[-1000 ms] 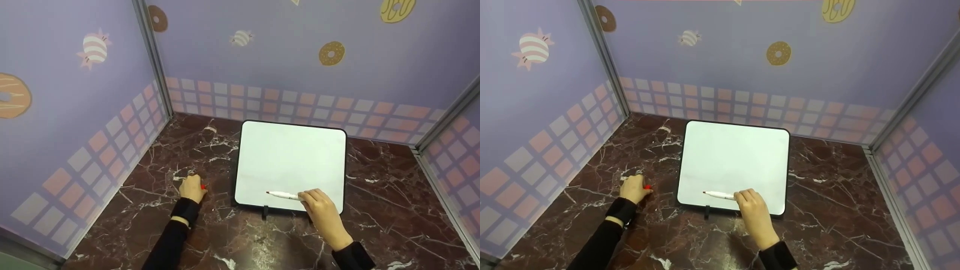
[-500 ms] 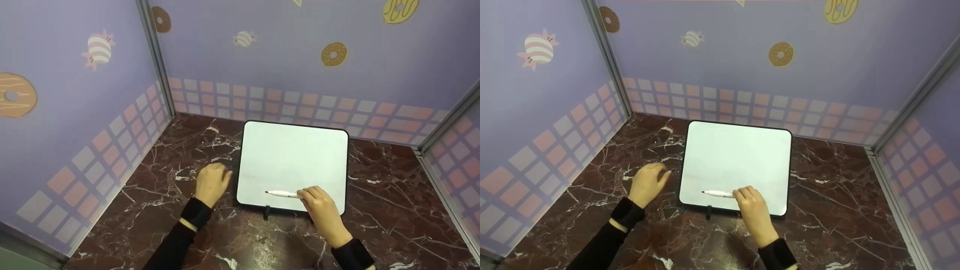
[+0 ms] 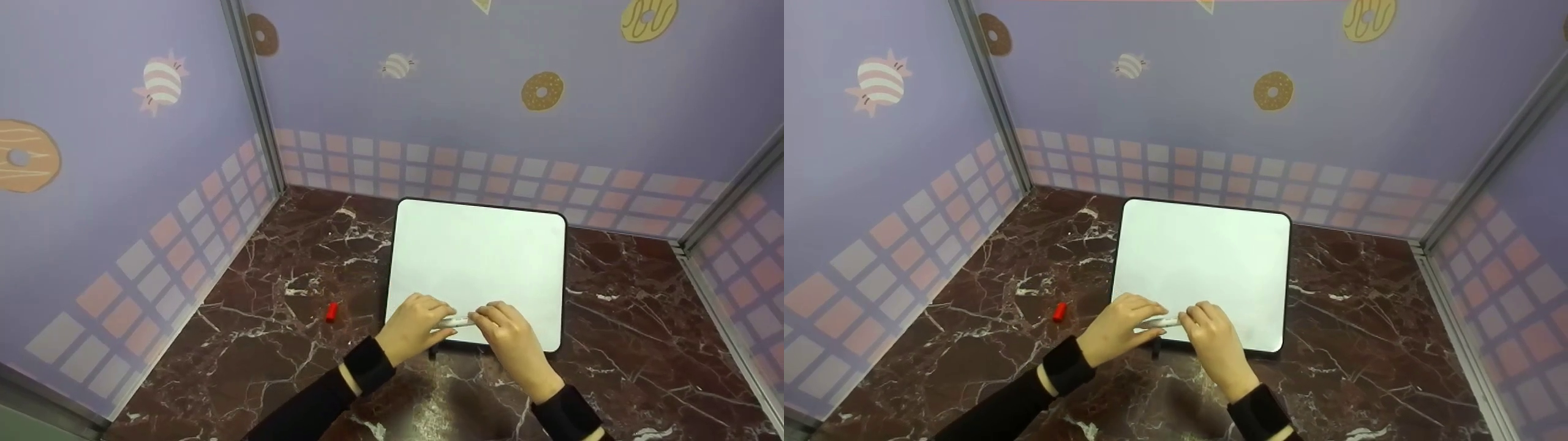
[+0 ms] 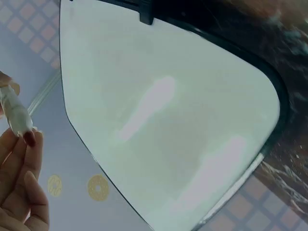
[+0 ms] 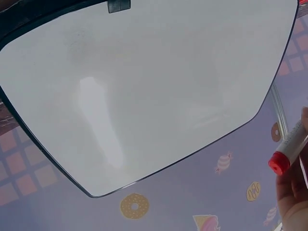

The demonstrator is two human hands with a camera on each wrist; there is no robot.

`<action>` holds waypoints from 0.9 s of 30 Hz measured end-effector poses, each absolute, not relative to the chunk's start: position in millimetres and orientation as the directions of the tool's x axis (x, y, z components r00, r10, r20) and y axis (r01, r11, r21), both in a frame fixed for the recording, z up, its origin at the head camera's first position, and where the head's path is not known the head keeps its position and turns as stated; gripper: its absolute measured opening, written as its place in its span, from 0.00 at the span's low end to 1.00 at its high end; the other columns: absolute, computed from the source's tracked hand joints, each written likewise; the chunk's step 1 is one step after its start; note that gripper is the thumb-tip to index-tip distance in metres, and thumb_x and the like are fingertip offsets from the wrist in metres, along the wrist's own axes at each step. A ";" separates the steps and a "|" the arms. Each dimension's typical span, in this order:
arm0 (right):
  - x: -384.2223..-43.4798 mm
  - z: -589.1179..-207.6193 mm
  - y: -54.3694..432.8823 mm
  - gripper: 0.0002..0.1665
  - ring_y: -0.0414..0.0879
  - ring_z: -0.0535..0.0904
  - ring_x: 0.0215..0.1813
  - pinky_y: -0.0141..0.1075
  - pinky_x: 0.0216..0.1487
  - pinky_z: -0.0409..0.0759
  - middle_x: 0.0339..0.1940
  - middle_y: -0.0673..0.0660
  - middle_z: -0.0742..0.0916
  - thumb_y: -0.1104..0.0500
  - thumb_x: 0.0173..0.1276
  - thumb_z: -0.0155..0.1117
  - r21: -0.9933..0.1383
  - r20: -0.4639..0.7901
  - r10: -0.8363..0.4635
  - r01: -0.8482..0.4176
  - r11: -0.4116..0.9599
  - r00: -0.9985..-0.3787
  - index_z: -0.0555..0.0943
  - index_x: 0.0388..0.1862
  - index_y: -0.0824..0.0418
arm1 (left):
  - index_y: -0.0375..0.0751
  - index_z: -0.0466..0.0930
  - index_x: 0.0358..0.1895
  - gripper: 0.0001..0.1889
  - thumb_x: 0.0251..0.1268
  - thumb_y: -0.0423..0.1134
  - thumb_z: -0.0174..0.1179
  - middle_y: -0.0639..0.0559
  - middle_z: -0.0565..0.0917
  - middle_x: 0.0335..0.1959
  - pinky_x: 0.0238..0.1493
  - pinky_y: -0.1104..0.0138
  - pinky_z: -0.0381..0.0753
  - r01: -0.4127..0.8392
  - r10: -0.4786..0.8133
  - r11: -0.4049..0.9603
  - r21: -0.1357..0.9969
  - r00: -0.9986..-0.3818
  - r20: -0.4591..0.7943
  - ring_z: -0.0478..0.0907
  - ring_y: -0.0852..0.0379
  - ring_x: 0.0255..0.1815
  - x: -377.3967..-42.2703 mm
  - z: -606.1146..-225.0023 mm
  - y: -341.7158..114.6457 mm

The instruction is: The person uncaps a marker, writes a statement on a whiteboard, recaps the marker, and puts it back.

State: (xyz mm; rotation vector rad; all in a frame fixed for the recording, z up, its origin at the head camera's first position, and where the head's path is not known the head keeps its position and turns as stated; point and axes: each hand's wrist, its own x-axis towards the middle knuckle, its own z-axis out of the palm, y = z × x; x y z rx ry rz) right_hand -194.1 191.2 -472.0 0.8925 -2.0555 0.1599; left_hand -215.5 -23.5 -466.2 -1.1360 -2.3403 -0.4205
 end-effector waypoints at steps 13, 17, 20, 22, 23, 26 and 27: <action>-197.3 -472.1 194.6 0.43 0.54 0.79 0.53 0.41 0.56 0.81 0.50 0.59 0.85 0.64 0.37 0.86 -0.215 0.749 -0.312 -0.661 0.719 -0.584 0.82 0.58 0.61 | 0.42 0.86 0.40 0.08 0.60 0.41 0.68 0.53 0.88 0.35 0.43 0.65 0.80 0.757 0.554 0.615 0.221 -0.614 0.562 0.83 0.56 0.36 -213.0 -469.0 -22.3; -200.1 -476.2 197.1 0.42 0.49 0.80 0.53 0.30 0.54 0.81 0.55 0.62 0.85 0.65 0.44 0.83 -0.576 0.639 -0.115 -0.573 0.584 -0.760 0.79 0.62 0.63 | 0.41 0.85 0.41 0.08 0.61 0.40 0.67 0.52 0.88 0.36 0.44 0.65 0.80 0.753 0.525 0.611 0.245 -0.617 0.586 0.83 0.56 0.37 -212.7 -468.9 -22.9; -202.1 -480.7 195.9 0.36 0.40 0.81 0.51 0.25 0.52 0.82 0.57 0.66 0.84 0.67 0.51 0.79 -0.800 0.483 -0.034 -0.457 0.388 -0.875 0.79 0.62 0.66 | 0.41 0.85 0.42 0.08 0.63 0.39 0.66 0.51 0.88 0.36 0.45 0.64 0.80 0.752 0.512 0.608 0.255 -0.617 0.598 0.84 0.56 0.38 -213.6 -468.7 -21.6; -203.7 -484.4 194.4 0.31 0.38 0.82 0.51 0.26 0.51 0.83 0.57 0.68 0.84 0.69 0.55 0.75 -0.881 0.397 -0.023 -0.388 0.270 -0.917 0.80 0.60 0.68 | 0.41 0.85 0.42 0.08 0.63 0.39 0.66 0.51 0.88 0.37 0.46 0.64 0.81 0.755 0.509 0.602 0.260 -0.614 0.603 0.84 0.56 0.38 -214.5 -468.6 -20.2; -204.3 -486.2 193.4 0.29 0.36 0.82 0.51 0.28 0.51 0.84 0.57 0.69 0.84 0.69 0.57 0.74 -0.902 0.367 -0.027 -0.363 0.233 -0.930 0.80 0.59 0.69 | 0.41 0.85 0.42 0.07 0.63 0.39 0.66 0.51 0.88 0.37 0.46 0.64 0.81 0.758 0.510 0.599 0.259 -0.610 0.606 0.84 0.56 0.38 -215.3 -468.7 -19.3; -206.2 -490.9 190.9 0.22 0.38 0.84 0.51 0.29 0.52 0.84 0.56 0.67 0.85 0.70 0.61 0.70 -0.936 0.315 -0.047 -0.318 0.151 -0.948 0.81 0.56 0.71 | 0.41 0.85 0.42 0.08 0.63 0.40 0.66 0.51 0.88 0.37 0.46 0.64 0.81 0.763 0.514 0.592 0.259 -0.605 0.608 0.84 0.56 0.38 -215.7 -467.7 -17.4; -206.6 -491.8 189.9 0.21 0.39 0.84 0.52 0.29 0.52 0.84 0.55 0.64 0.86 0.70 0.62 0.69 -0.945 0.302 -0.051 -0.306 0.119 -0.952 0.81 0.55 0.73 | 0.41 0.85 0.42 0.08 0.64 0.40 0.66 0.51 0.88 0.37 0.45 0.64 0.81 0.764 0.516 0.591 0.258 -0.604 0.607 0.84 0.56 0.39 -216.2 -467.8 -16.7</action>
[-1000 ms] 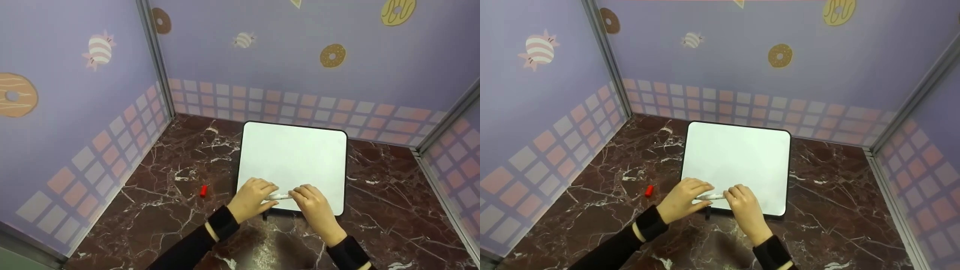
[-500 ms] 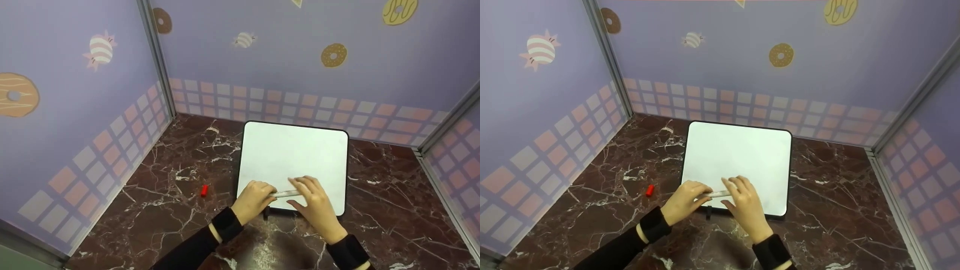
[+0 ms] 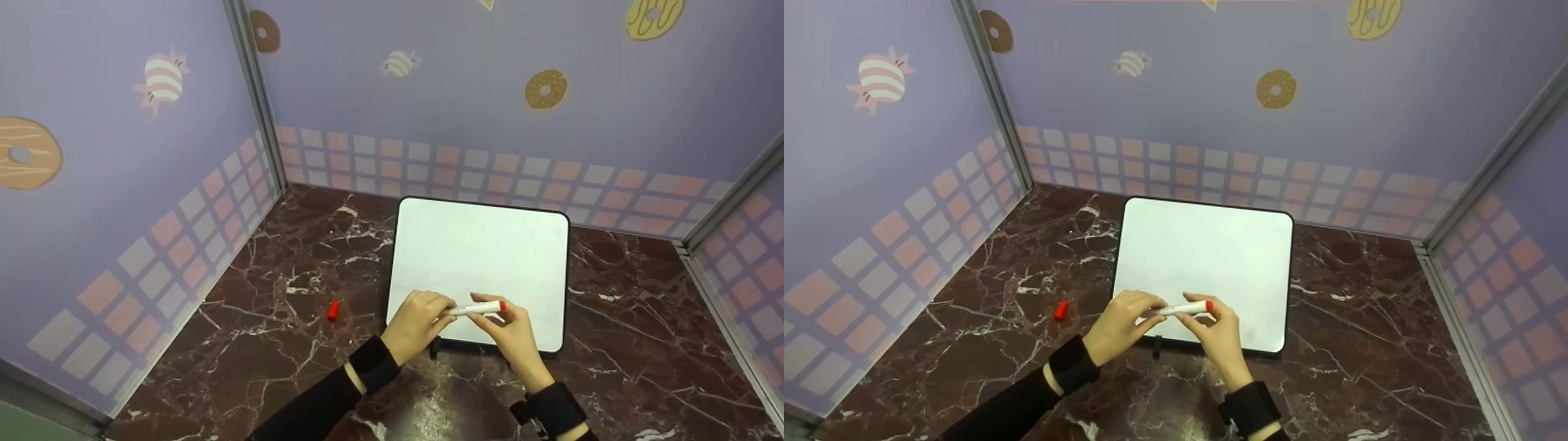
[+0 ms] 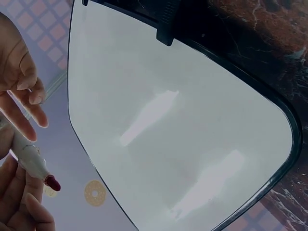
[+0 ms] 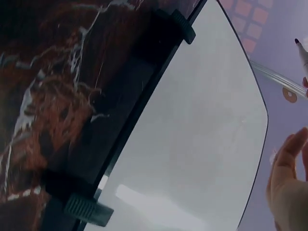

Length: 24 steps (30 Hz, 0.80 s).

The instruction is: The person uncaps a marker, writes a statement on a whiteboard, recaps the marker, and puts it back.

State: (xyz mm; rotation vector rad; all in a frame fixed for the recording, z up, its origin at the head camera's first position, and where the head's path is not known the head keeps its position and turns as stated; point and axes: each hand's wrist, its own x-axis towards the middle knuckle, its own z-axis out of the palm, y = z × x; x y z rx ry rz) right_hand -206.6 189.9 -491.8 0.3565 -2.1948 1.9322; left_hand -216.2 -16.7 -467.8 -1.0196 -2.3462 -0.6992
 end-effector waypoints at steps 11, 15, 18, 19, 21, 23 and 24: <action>-206.7 -490.5 171.8 0.17 0.40 0.85 0.41 0.30 0.44 0.83 0.39 0.49 0.88 0.71 0.67 0.63 -0.963 0.230 -0.054 -0.219 -0.157 -0.972 0.76 0.51 0.84 | 0.41 0.85 0.42 0.08 0.64 0.39 0.65 0.51 0.88 0.38 0.47 0.64 0.82 0.759 0.504 0.587 0.283 -0.615 0.606 0.84 0.56 0.40 -219.9 -467.7 -18.2; -207.5 -489.4 166.7 0.17 0.40 0.84 0.37 0.30 0.43 0.84 0.36 0.50 0.86 0.71 0.69 0.61 -0.958 0.232 -0.059 -0.217 -0.187 -0.971 0.72 0.50 0.85 | 0.42 0.85 0.42 0.08 0.64 0.40 0.65 0.51 0.88 0.38 0.47 0.64 0.81 0.757 0.500 0.587 0.287 -0.618 0.606 0.84 0.56 0.40 -220.9 -468.5 -19.3; -209.8 -488.3 165.4 0.16 0.39 0.83 0.36 0.30 0.42 0.84 0.35 0.50 0.84 0.71 0.70 0.58 -0.955 0.236 -0.060 -0.220 -0.198 -0.970 0.70 0.49 0.85 | 0.41 0.84 0.45 0.12 0.64 0.44 0.66 0.50 0.88 0.41 0.50 0.62 0.82 0.755 0.502 0.583 0.300 -0.626 0.597 0.84 0.56 0.42 -222.4 -467.4 -21.9; -211.0 -487.4 165.4 0.16 0.39 0.83 0.35 0.31 0.41 0.84 0.35 0.51 0.84 0.72 0.70 0.57 -0.953 0.236 -0.057 -0.219 -0.208 -0.970 0.70 0.49 0.85 | 0.40 0.84 0.47 0.14 0.65 0.45 0.65 0.49 0.88 0.42 0.52 0.62 0.82 0.750 0.497 0.584 0.311 -0.633 0.594 0.85 0.55 0.44 -223.7 -466.2 -23.5; -214.6 -484.9 165.9 0.12 0.40 0.82 0.34 0.31 0.40 0.84 0.34 0.52 0.82 0.72 0.71 0.56 -0.950 0.231 -0.036 -0.218 -0.224 -0.972 0.71 0.46 0.83 | 0.37 0.84 0.51 0.18 0.66 0.46 0.65 0.46 0.88 0.47 0.56 0.60 0.82 0.732 0.471 0.588 0.344 -0.656 0.591 0.84 0.52 0.49 -228.2 -463.1 -28.9; -219.0 -480.9 167.0 0.07 0.41 0.82 0.33 0.31 0.38 0.83 0.34 0.52 0.81 0.72 0.72 0.54 -0.945 0.227 -0.009 -0.218 -0.242 -0.974 0.72 0.43 0.78 | 0.35 0.82 0.55 0.20 0.67 0.45 0.63 0.43 0.86 0.53 0.62 0.58 0.80 0.697 0.420 0.599 0.393 -0.692 0.587 0.82 0.49 0.55 -235.4 -459.4 -37.0; -221.5 -478.6 167.5 0.04 0.41 0.82 0.32 0.31 0.37 0.83 0.33 0.53 0.81 0.72 0.72 0.53 -0.942 0.226 0.010 -0.221 -0.254 -0.974 0.72 0.40 0.75 | 0.35 0.80 0.57 0.20 0.68 0.43 0.61 0.41 0.84 0.56 0.65 0.57 0.78 0.675 0.387 0.602 0.427 -0.714 0.583 0.81 0.47 0.58 -240.5 -458.4 -42.0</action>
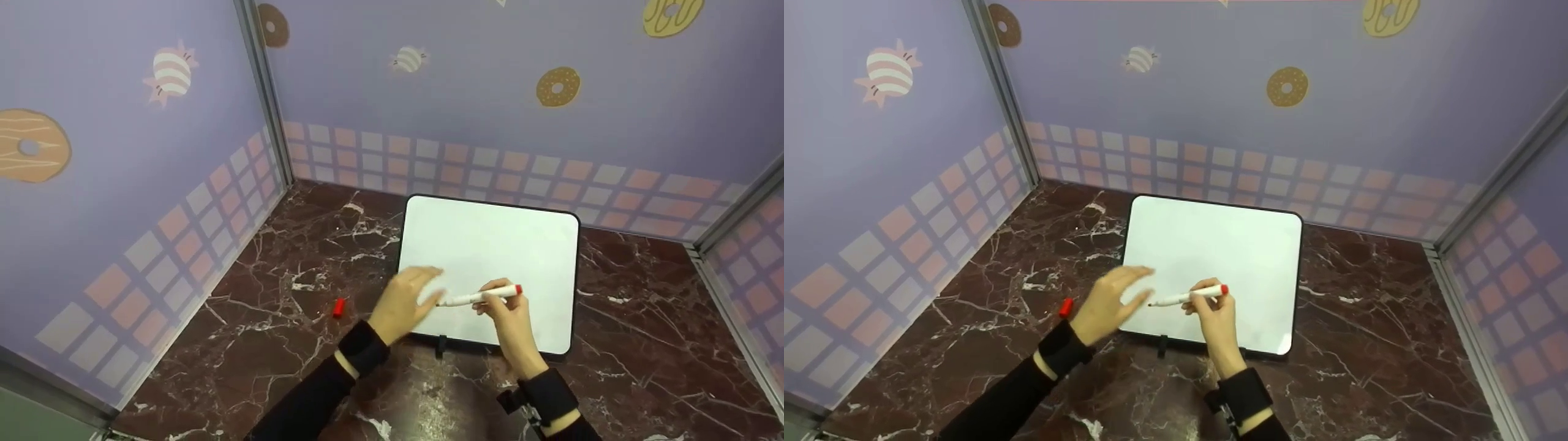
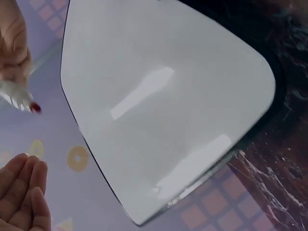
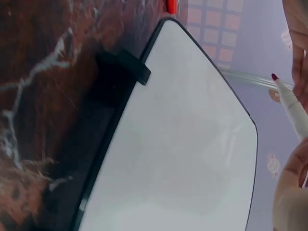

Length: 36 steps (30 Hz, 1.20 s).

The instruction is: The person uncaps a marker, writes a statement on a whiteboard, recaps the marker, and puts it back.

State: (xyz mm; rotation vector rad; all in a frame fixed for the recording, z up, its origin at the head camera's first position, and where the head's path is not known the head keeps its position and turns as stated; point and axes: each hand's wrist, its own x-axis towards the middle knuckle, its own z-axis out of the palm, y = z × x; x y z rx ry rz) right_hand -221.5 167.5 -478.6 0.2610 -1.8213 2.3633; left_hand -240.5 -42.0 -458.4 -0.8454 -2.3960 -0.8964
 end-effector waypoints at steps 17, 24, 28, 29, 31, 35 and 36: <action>-278.9 -472.5 128.8 0.08 0.40 0.84 0.28 0.28 0.33 0.83 0.32 0.60 0.87 0.73 0.60 0.70 -0.871 0.478 0.153 -0.489 -0.041 -0.865 0.79 0.33 0.78 | 0.24 0.77 0.59 0.18 0.69 0.29 0.58 0.29 0.85 0.48 0.47 0.54 0.88 0.249 0.135 0.436 0.865 -0.968 0.211 0.86 0.38 0.45 -298.7 -505.6 -91.7; -287.1 -461.6 110.8 0.06 0.43 0.84 0.25 0.26 0.29 0.80 0.26 0.73 0.85 0.72 0.62 0.68 -0.891 0.454 0.143 -0.450 0.063 -0.879 0.81 0.33 0.77 | 0.22 0.77 0.55 0.15 0.68 0.26 0.58 0.28 0.85 0.45 0.41 0.49 0.88 0.153 0.102 0.339 0.928 -0.987 0.125 0.86 0.36 0.44 -304.3 -511.8 -91.4; -285.8 -451.8 104.3 0.06 0.44 0.85 0.26 0.25 0.31 0.81 0.25 0.74 0.86 0.71 0.62 0.68 -0.890 0.452 0.123 -0.440 0.118 -0.883 0.82 0.32 0.77 | 0.22 0.77 0.55 0.14 0.68 0.26 0.58 0.28 0.85 0.44 0.41 0.49 0.88 0.157 0.104 0.329 0.931 -0.986 0.130 0.87 0.37 0.43 -305.0 -513.3 -91.5; -286.0 -450.6 103.1 0.06 0.44 0.85 0.26 0.25 0.31 0.81 0.25 0.74 0.86 0.71 0.62 0.68 -0.890 0.452 0.122 -0.438 0.127 -0.884 0.82 0.32 0.77 | 0.22 0.77 0.54 0.14 0.68 0.26 0.58 0.29 0.85 0.44 0.41 0.49 0.88 0.163 0.104 0.331 0.930 -0.985 0.136 0.87 0.38 0.42 -305.0 -513.6 -91.5; -286.7 -448.4 101.1 0.06 0.45 0.86 0.26 0.25 0.31 0.81 0.25 0.73 0.86 0.71 0.62 0.68 -0.892 0.448 0.123 -0.434 0.130 -0.885 0.82 0.31 0.78 | 0.22 0.77 0.54 0.14 0.68 0.26 0.58 0.29 0.85 0.43 0.40 0.50 0.88 0.169 0.104 0.332 0.928 -0.984 0.142 0.87 0.38 0.42 -304.7 -513.7 -91.4; -289.9 -446.6 98.7 0.06 0.51 0.87 0.28 0.25 0.32 0.81 0.26 0.72 0.86 0.72 0.61 0.68 -0.890 0.449 0.115 -0.432 0.148 -0.886 0.82 0.31 0.77 | 0.23 0.78 0.54 0.14 0.68 0.26 0.58 0.29 0.85 0.43 0.37 0.54 0.89 0.189 0.105 0.344 0.920 -0.981 0.162 0.87 0.39 0.41 -303.8 -513.2 -90.8; -290.8 -446.2 98.4 0.06 0.53 0.87 0.29 0.25 0.32 0.81 0.27 0.72 0.86 0.71 0.61 0.69 -0.887 0.452 0.110 -0.434 0.156 -0.885 0.82 0.31 0.77 | 0.23 0.78 0.54 0.14 0.68 0.26 0.58 0.29 0.85 0.43 0.37 0.56 0.89 0.191 0.103 0.347 0.918 -0.981 0.165 0.87 0.39 0.41 -303.5 -513.1 -90.5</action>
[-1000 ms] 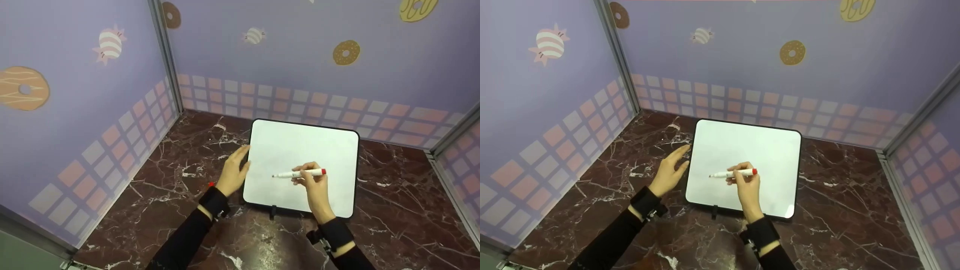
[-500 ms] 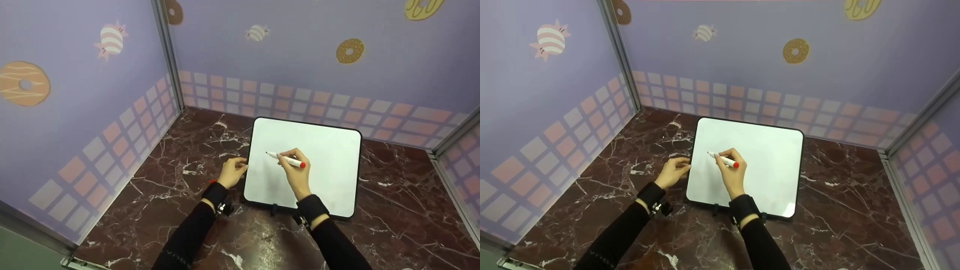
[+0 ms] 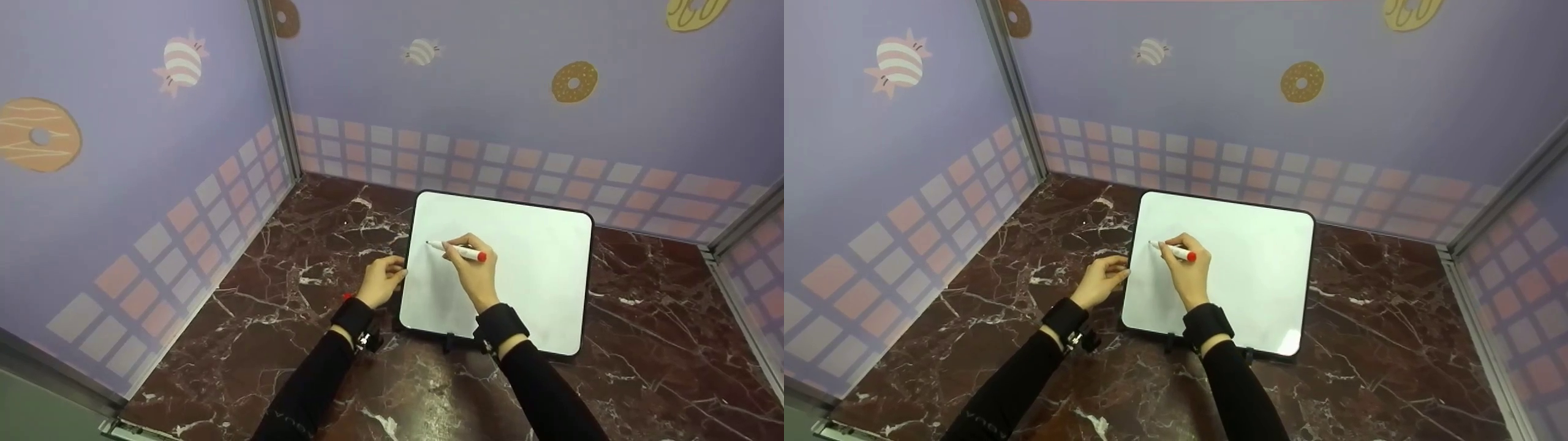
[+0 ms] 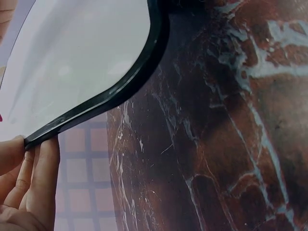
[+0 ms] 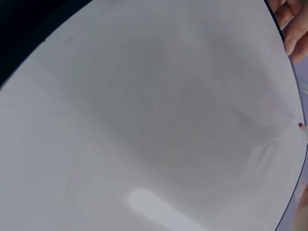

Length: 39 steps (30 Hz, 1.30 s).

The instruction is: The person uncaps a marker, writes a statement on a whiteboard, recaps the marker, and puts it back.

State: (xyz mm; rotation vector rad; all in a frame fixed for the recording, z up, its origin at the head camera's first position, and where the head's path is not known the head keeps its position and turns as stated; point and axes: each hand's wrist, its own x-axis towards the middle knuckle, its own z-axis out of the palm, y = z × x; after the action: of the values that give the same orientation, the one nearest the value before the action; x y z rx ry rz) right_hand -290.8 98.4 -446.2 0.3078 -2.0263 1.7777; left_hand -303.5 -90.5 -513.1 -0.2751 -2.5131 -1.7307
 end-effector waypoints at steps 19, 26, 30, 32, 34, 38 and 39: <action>-280.2 -450.1 101.3 0.08 0.47 0.82 0.21 0.24 0.24 0.73 0.20 0.72 0.84 0.74 0.60 0.67 -0.886 0.437 0.038 -0.423 0.192 -0.899 0.78 0.23 0.77 | 0.21 0.78 0.56 0.16 0.67 0.27 0.59 0.28 0.85 0.44 0.35 0.55 0.89 0.243 0.093 0.381 0.892 -0.970 0.224 0.87 0.37 0.40 -305.6 -515.6 -89.9; -280.3 -453.0 100.9 0.07 0.42 0.83 0.25 0.24 0.29 0.79 0.27 0.71 0.86 0.72 0.61 0.68 -0.884 0.449 0.087 -0.429 0.183 -0.889 0.80 0.27 0.77 | 0.20 0.78 0.55 0.16 0.66 0.26 0.59 0.27 0.85 0.42 0.33 0.55 0.89 0.251 0.090 0.371 0.894 -0.968 0.235 0.87 0.36 0.38 -304.2 -516.5 -89.3; -279.1 -453.2 103.0 0.08 0.41 0.82 0.24 0.23 0.28 0.78 0.27 0.71 0.85 0.73 0.61 0.67 -0.872 0.473 0.110 -0.446 0.204 -0.874 0.79 0.26 0.77 | 0.19 0.78 0.55 0.16 0.66 0.26 0.59 0.27 0.86 0.42 0.32 0.57 0.89 0.251 0.090 0.374 0.893 -0.968 0.235 0.87 0.35 0.38 -304.0 -516.7 -88.1; -279.0 -452.6 104.6 0.08 0.39 0.81 0.23 0.23 0.27 0.76 0.25 0.71 0.84 0.74 0.61 0.66 -0.863 0.488 0.130 -0.455 0.220 -0.863 0.78 0.25 0.77 | 0.20 0.78 0.55 0.16 0.67 0.26 0.59 0.28 0.86 0.42 0.33 0.57 0.89 0.244 0.089 0.375 0.894 -0.970 0.227 0.87 0.35 0.39 -304.3 -516.6 -87.8; -279.4 -452.0 106.2 0.08 0.38 0.80 0.23 0.23 0.26 0.74 0.24 0.70 0.84 0.74 0.61 0.66 -0.860 0.494 0.143 -0.457 0.226 -0.858 0.77 0.24 0.77 | 0.20 0.78 0.55 0.16 0.67 0.26 0.59 0.28 0.86 0.42 0.34 0.56 0.89 0.240 0.087 0.376 0.895 -0.971 0.224 0.87 0.36 0.39 -304.8 -516.8 -88.1; -281.1 -451.1 109.3 0.08 0.40 0.81 0.23 0.23 0.25 0.73 0.23 0.69 0.84 0.73 0.61 0.66 -0.862 0.494 0.163 -0.457 0.218 -0.854 0.78 0.25 0.76 | 0.21 0.78 0.55 0.16 0.67 0.26 0.59 0.28 0.86 0.42 0.34 0.54 0.89 0.243 0.084 0.372 0.896 -0.970 0.228 0.87 0.36 0.38 -305.7 -517.4 -88.6; -281.9 -450.8 109.9 0.08 0.41 0.81 0.23 0.24 0.25 0.74 0.23 0.69 0.84 0.73 0.62 0.66 -0.863 0.494 0.168 -0.458 0.213 -0.853 0.78 0.25 0.76 | 0.21 0.78 0.55 0.16 0.67 0.26 0.59 0.28 0.86 0.42 0.34 0.54 0.89 0.243 0.084 0.371 0.896 -0.970 0.228 0.87 0.36 0.37 -306.0 -517.5 -88.7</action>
State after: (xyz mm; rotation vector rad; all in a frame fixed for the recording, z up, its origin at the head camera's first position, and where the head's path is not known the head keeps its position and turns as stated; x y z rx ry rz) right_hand -281.9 109.9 -450.8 0.2677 -2.0026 1.6850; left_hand -306.0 -88.7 -517.5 -0.2973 -2.4789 -1.6585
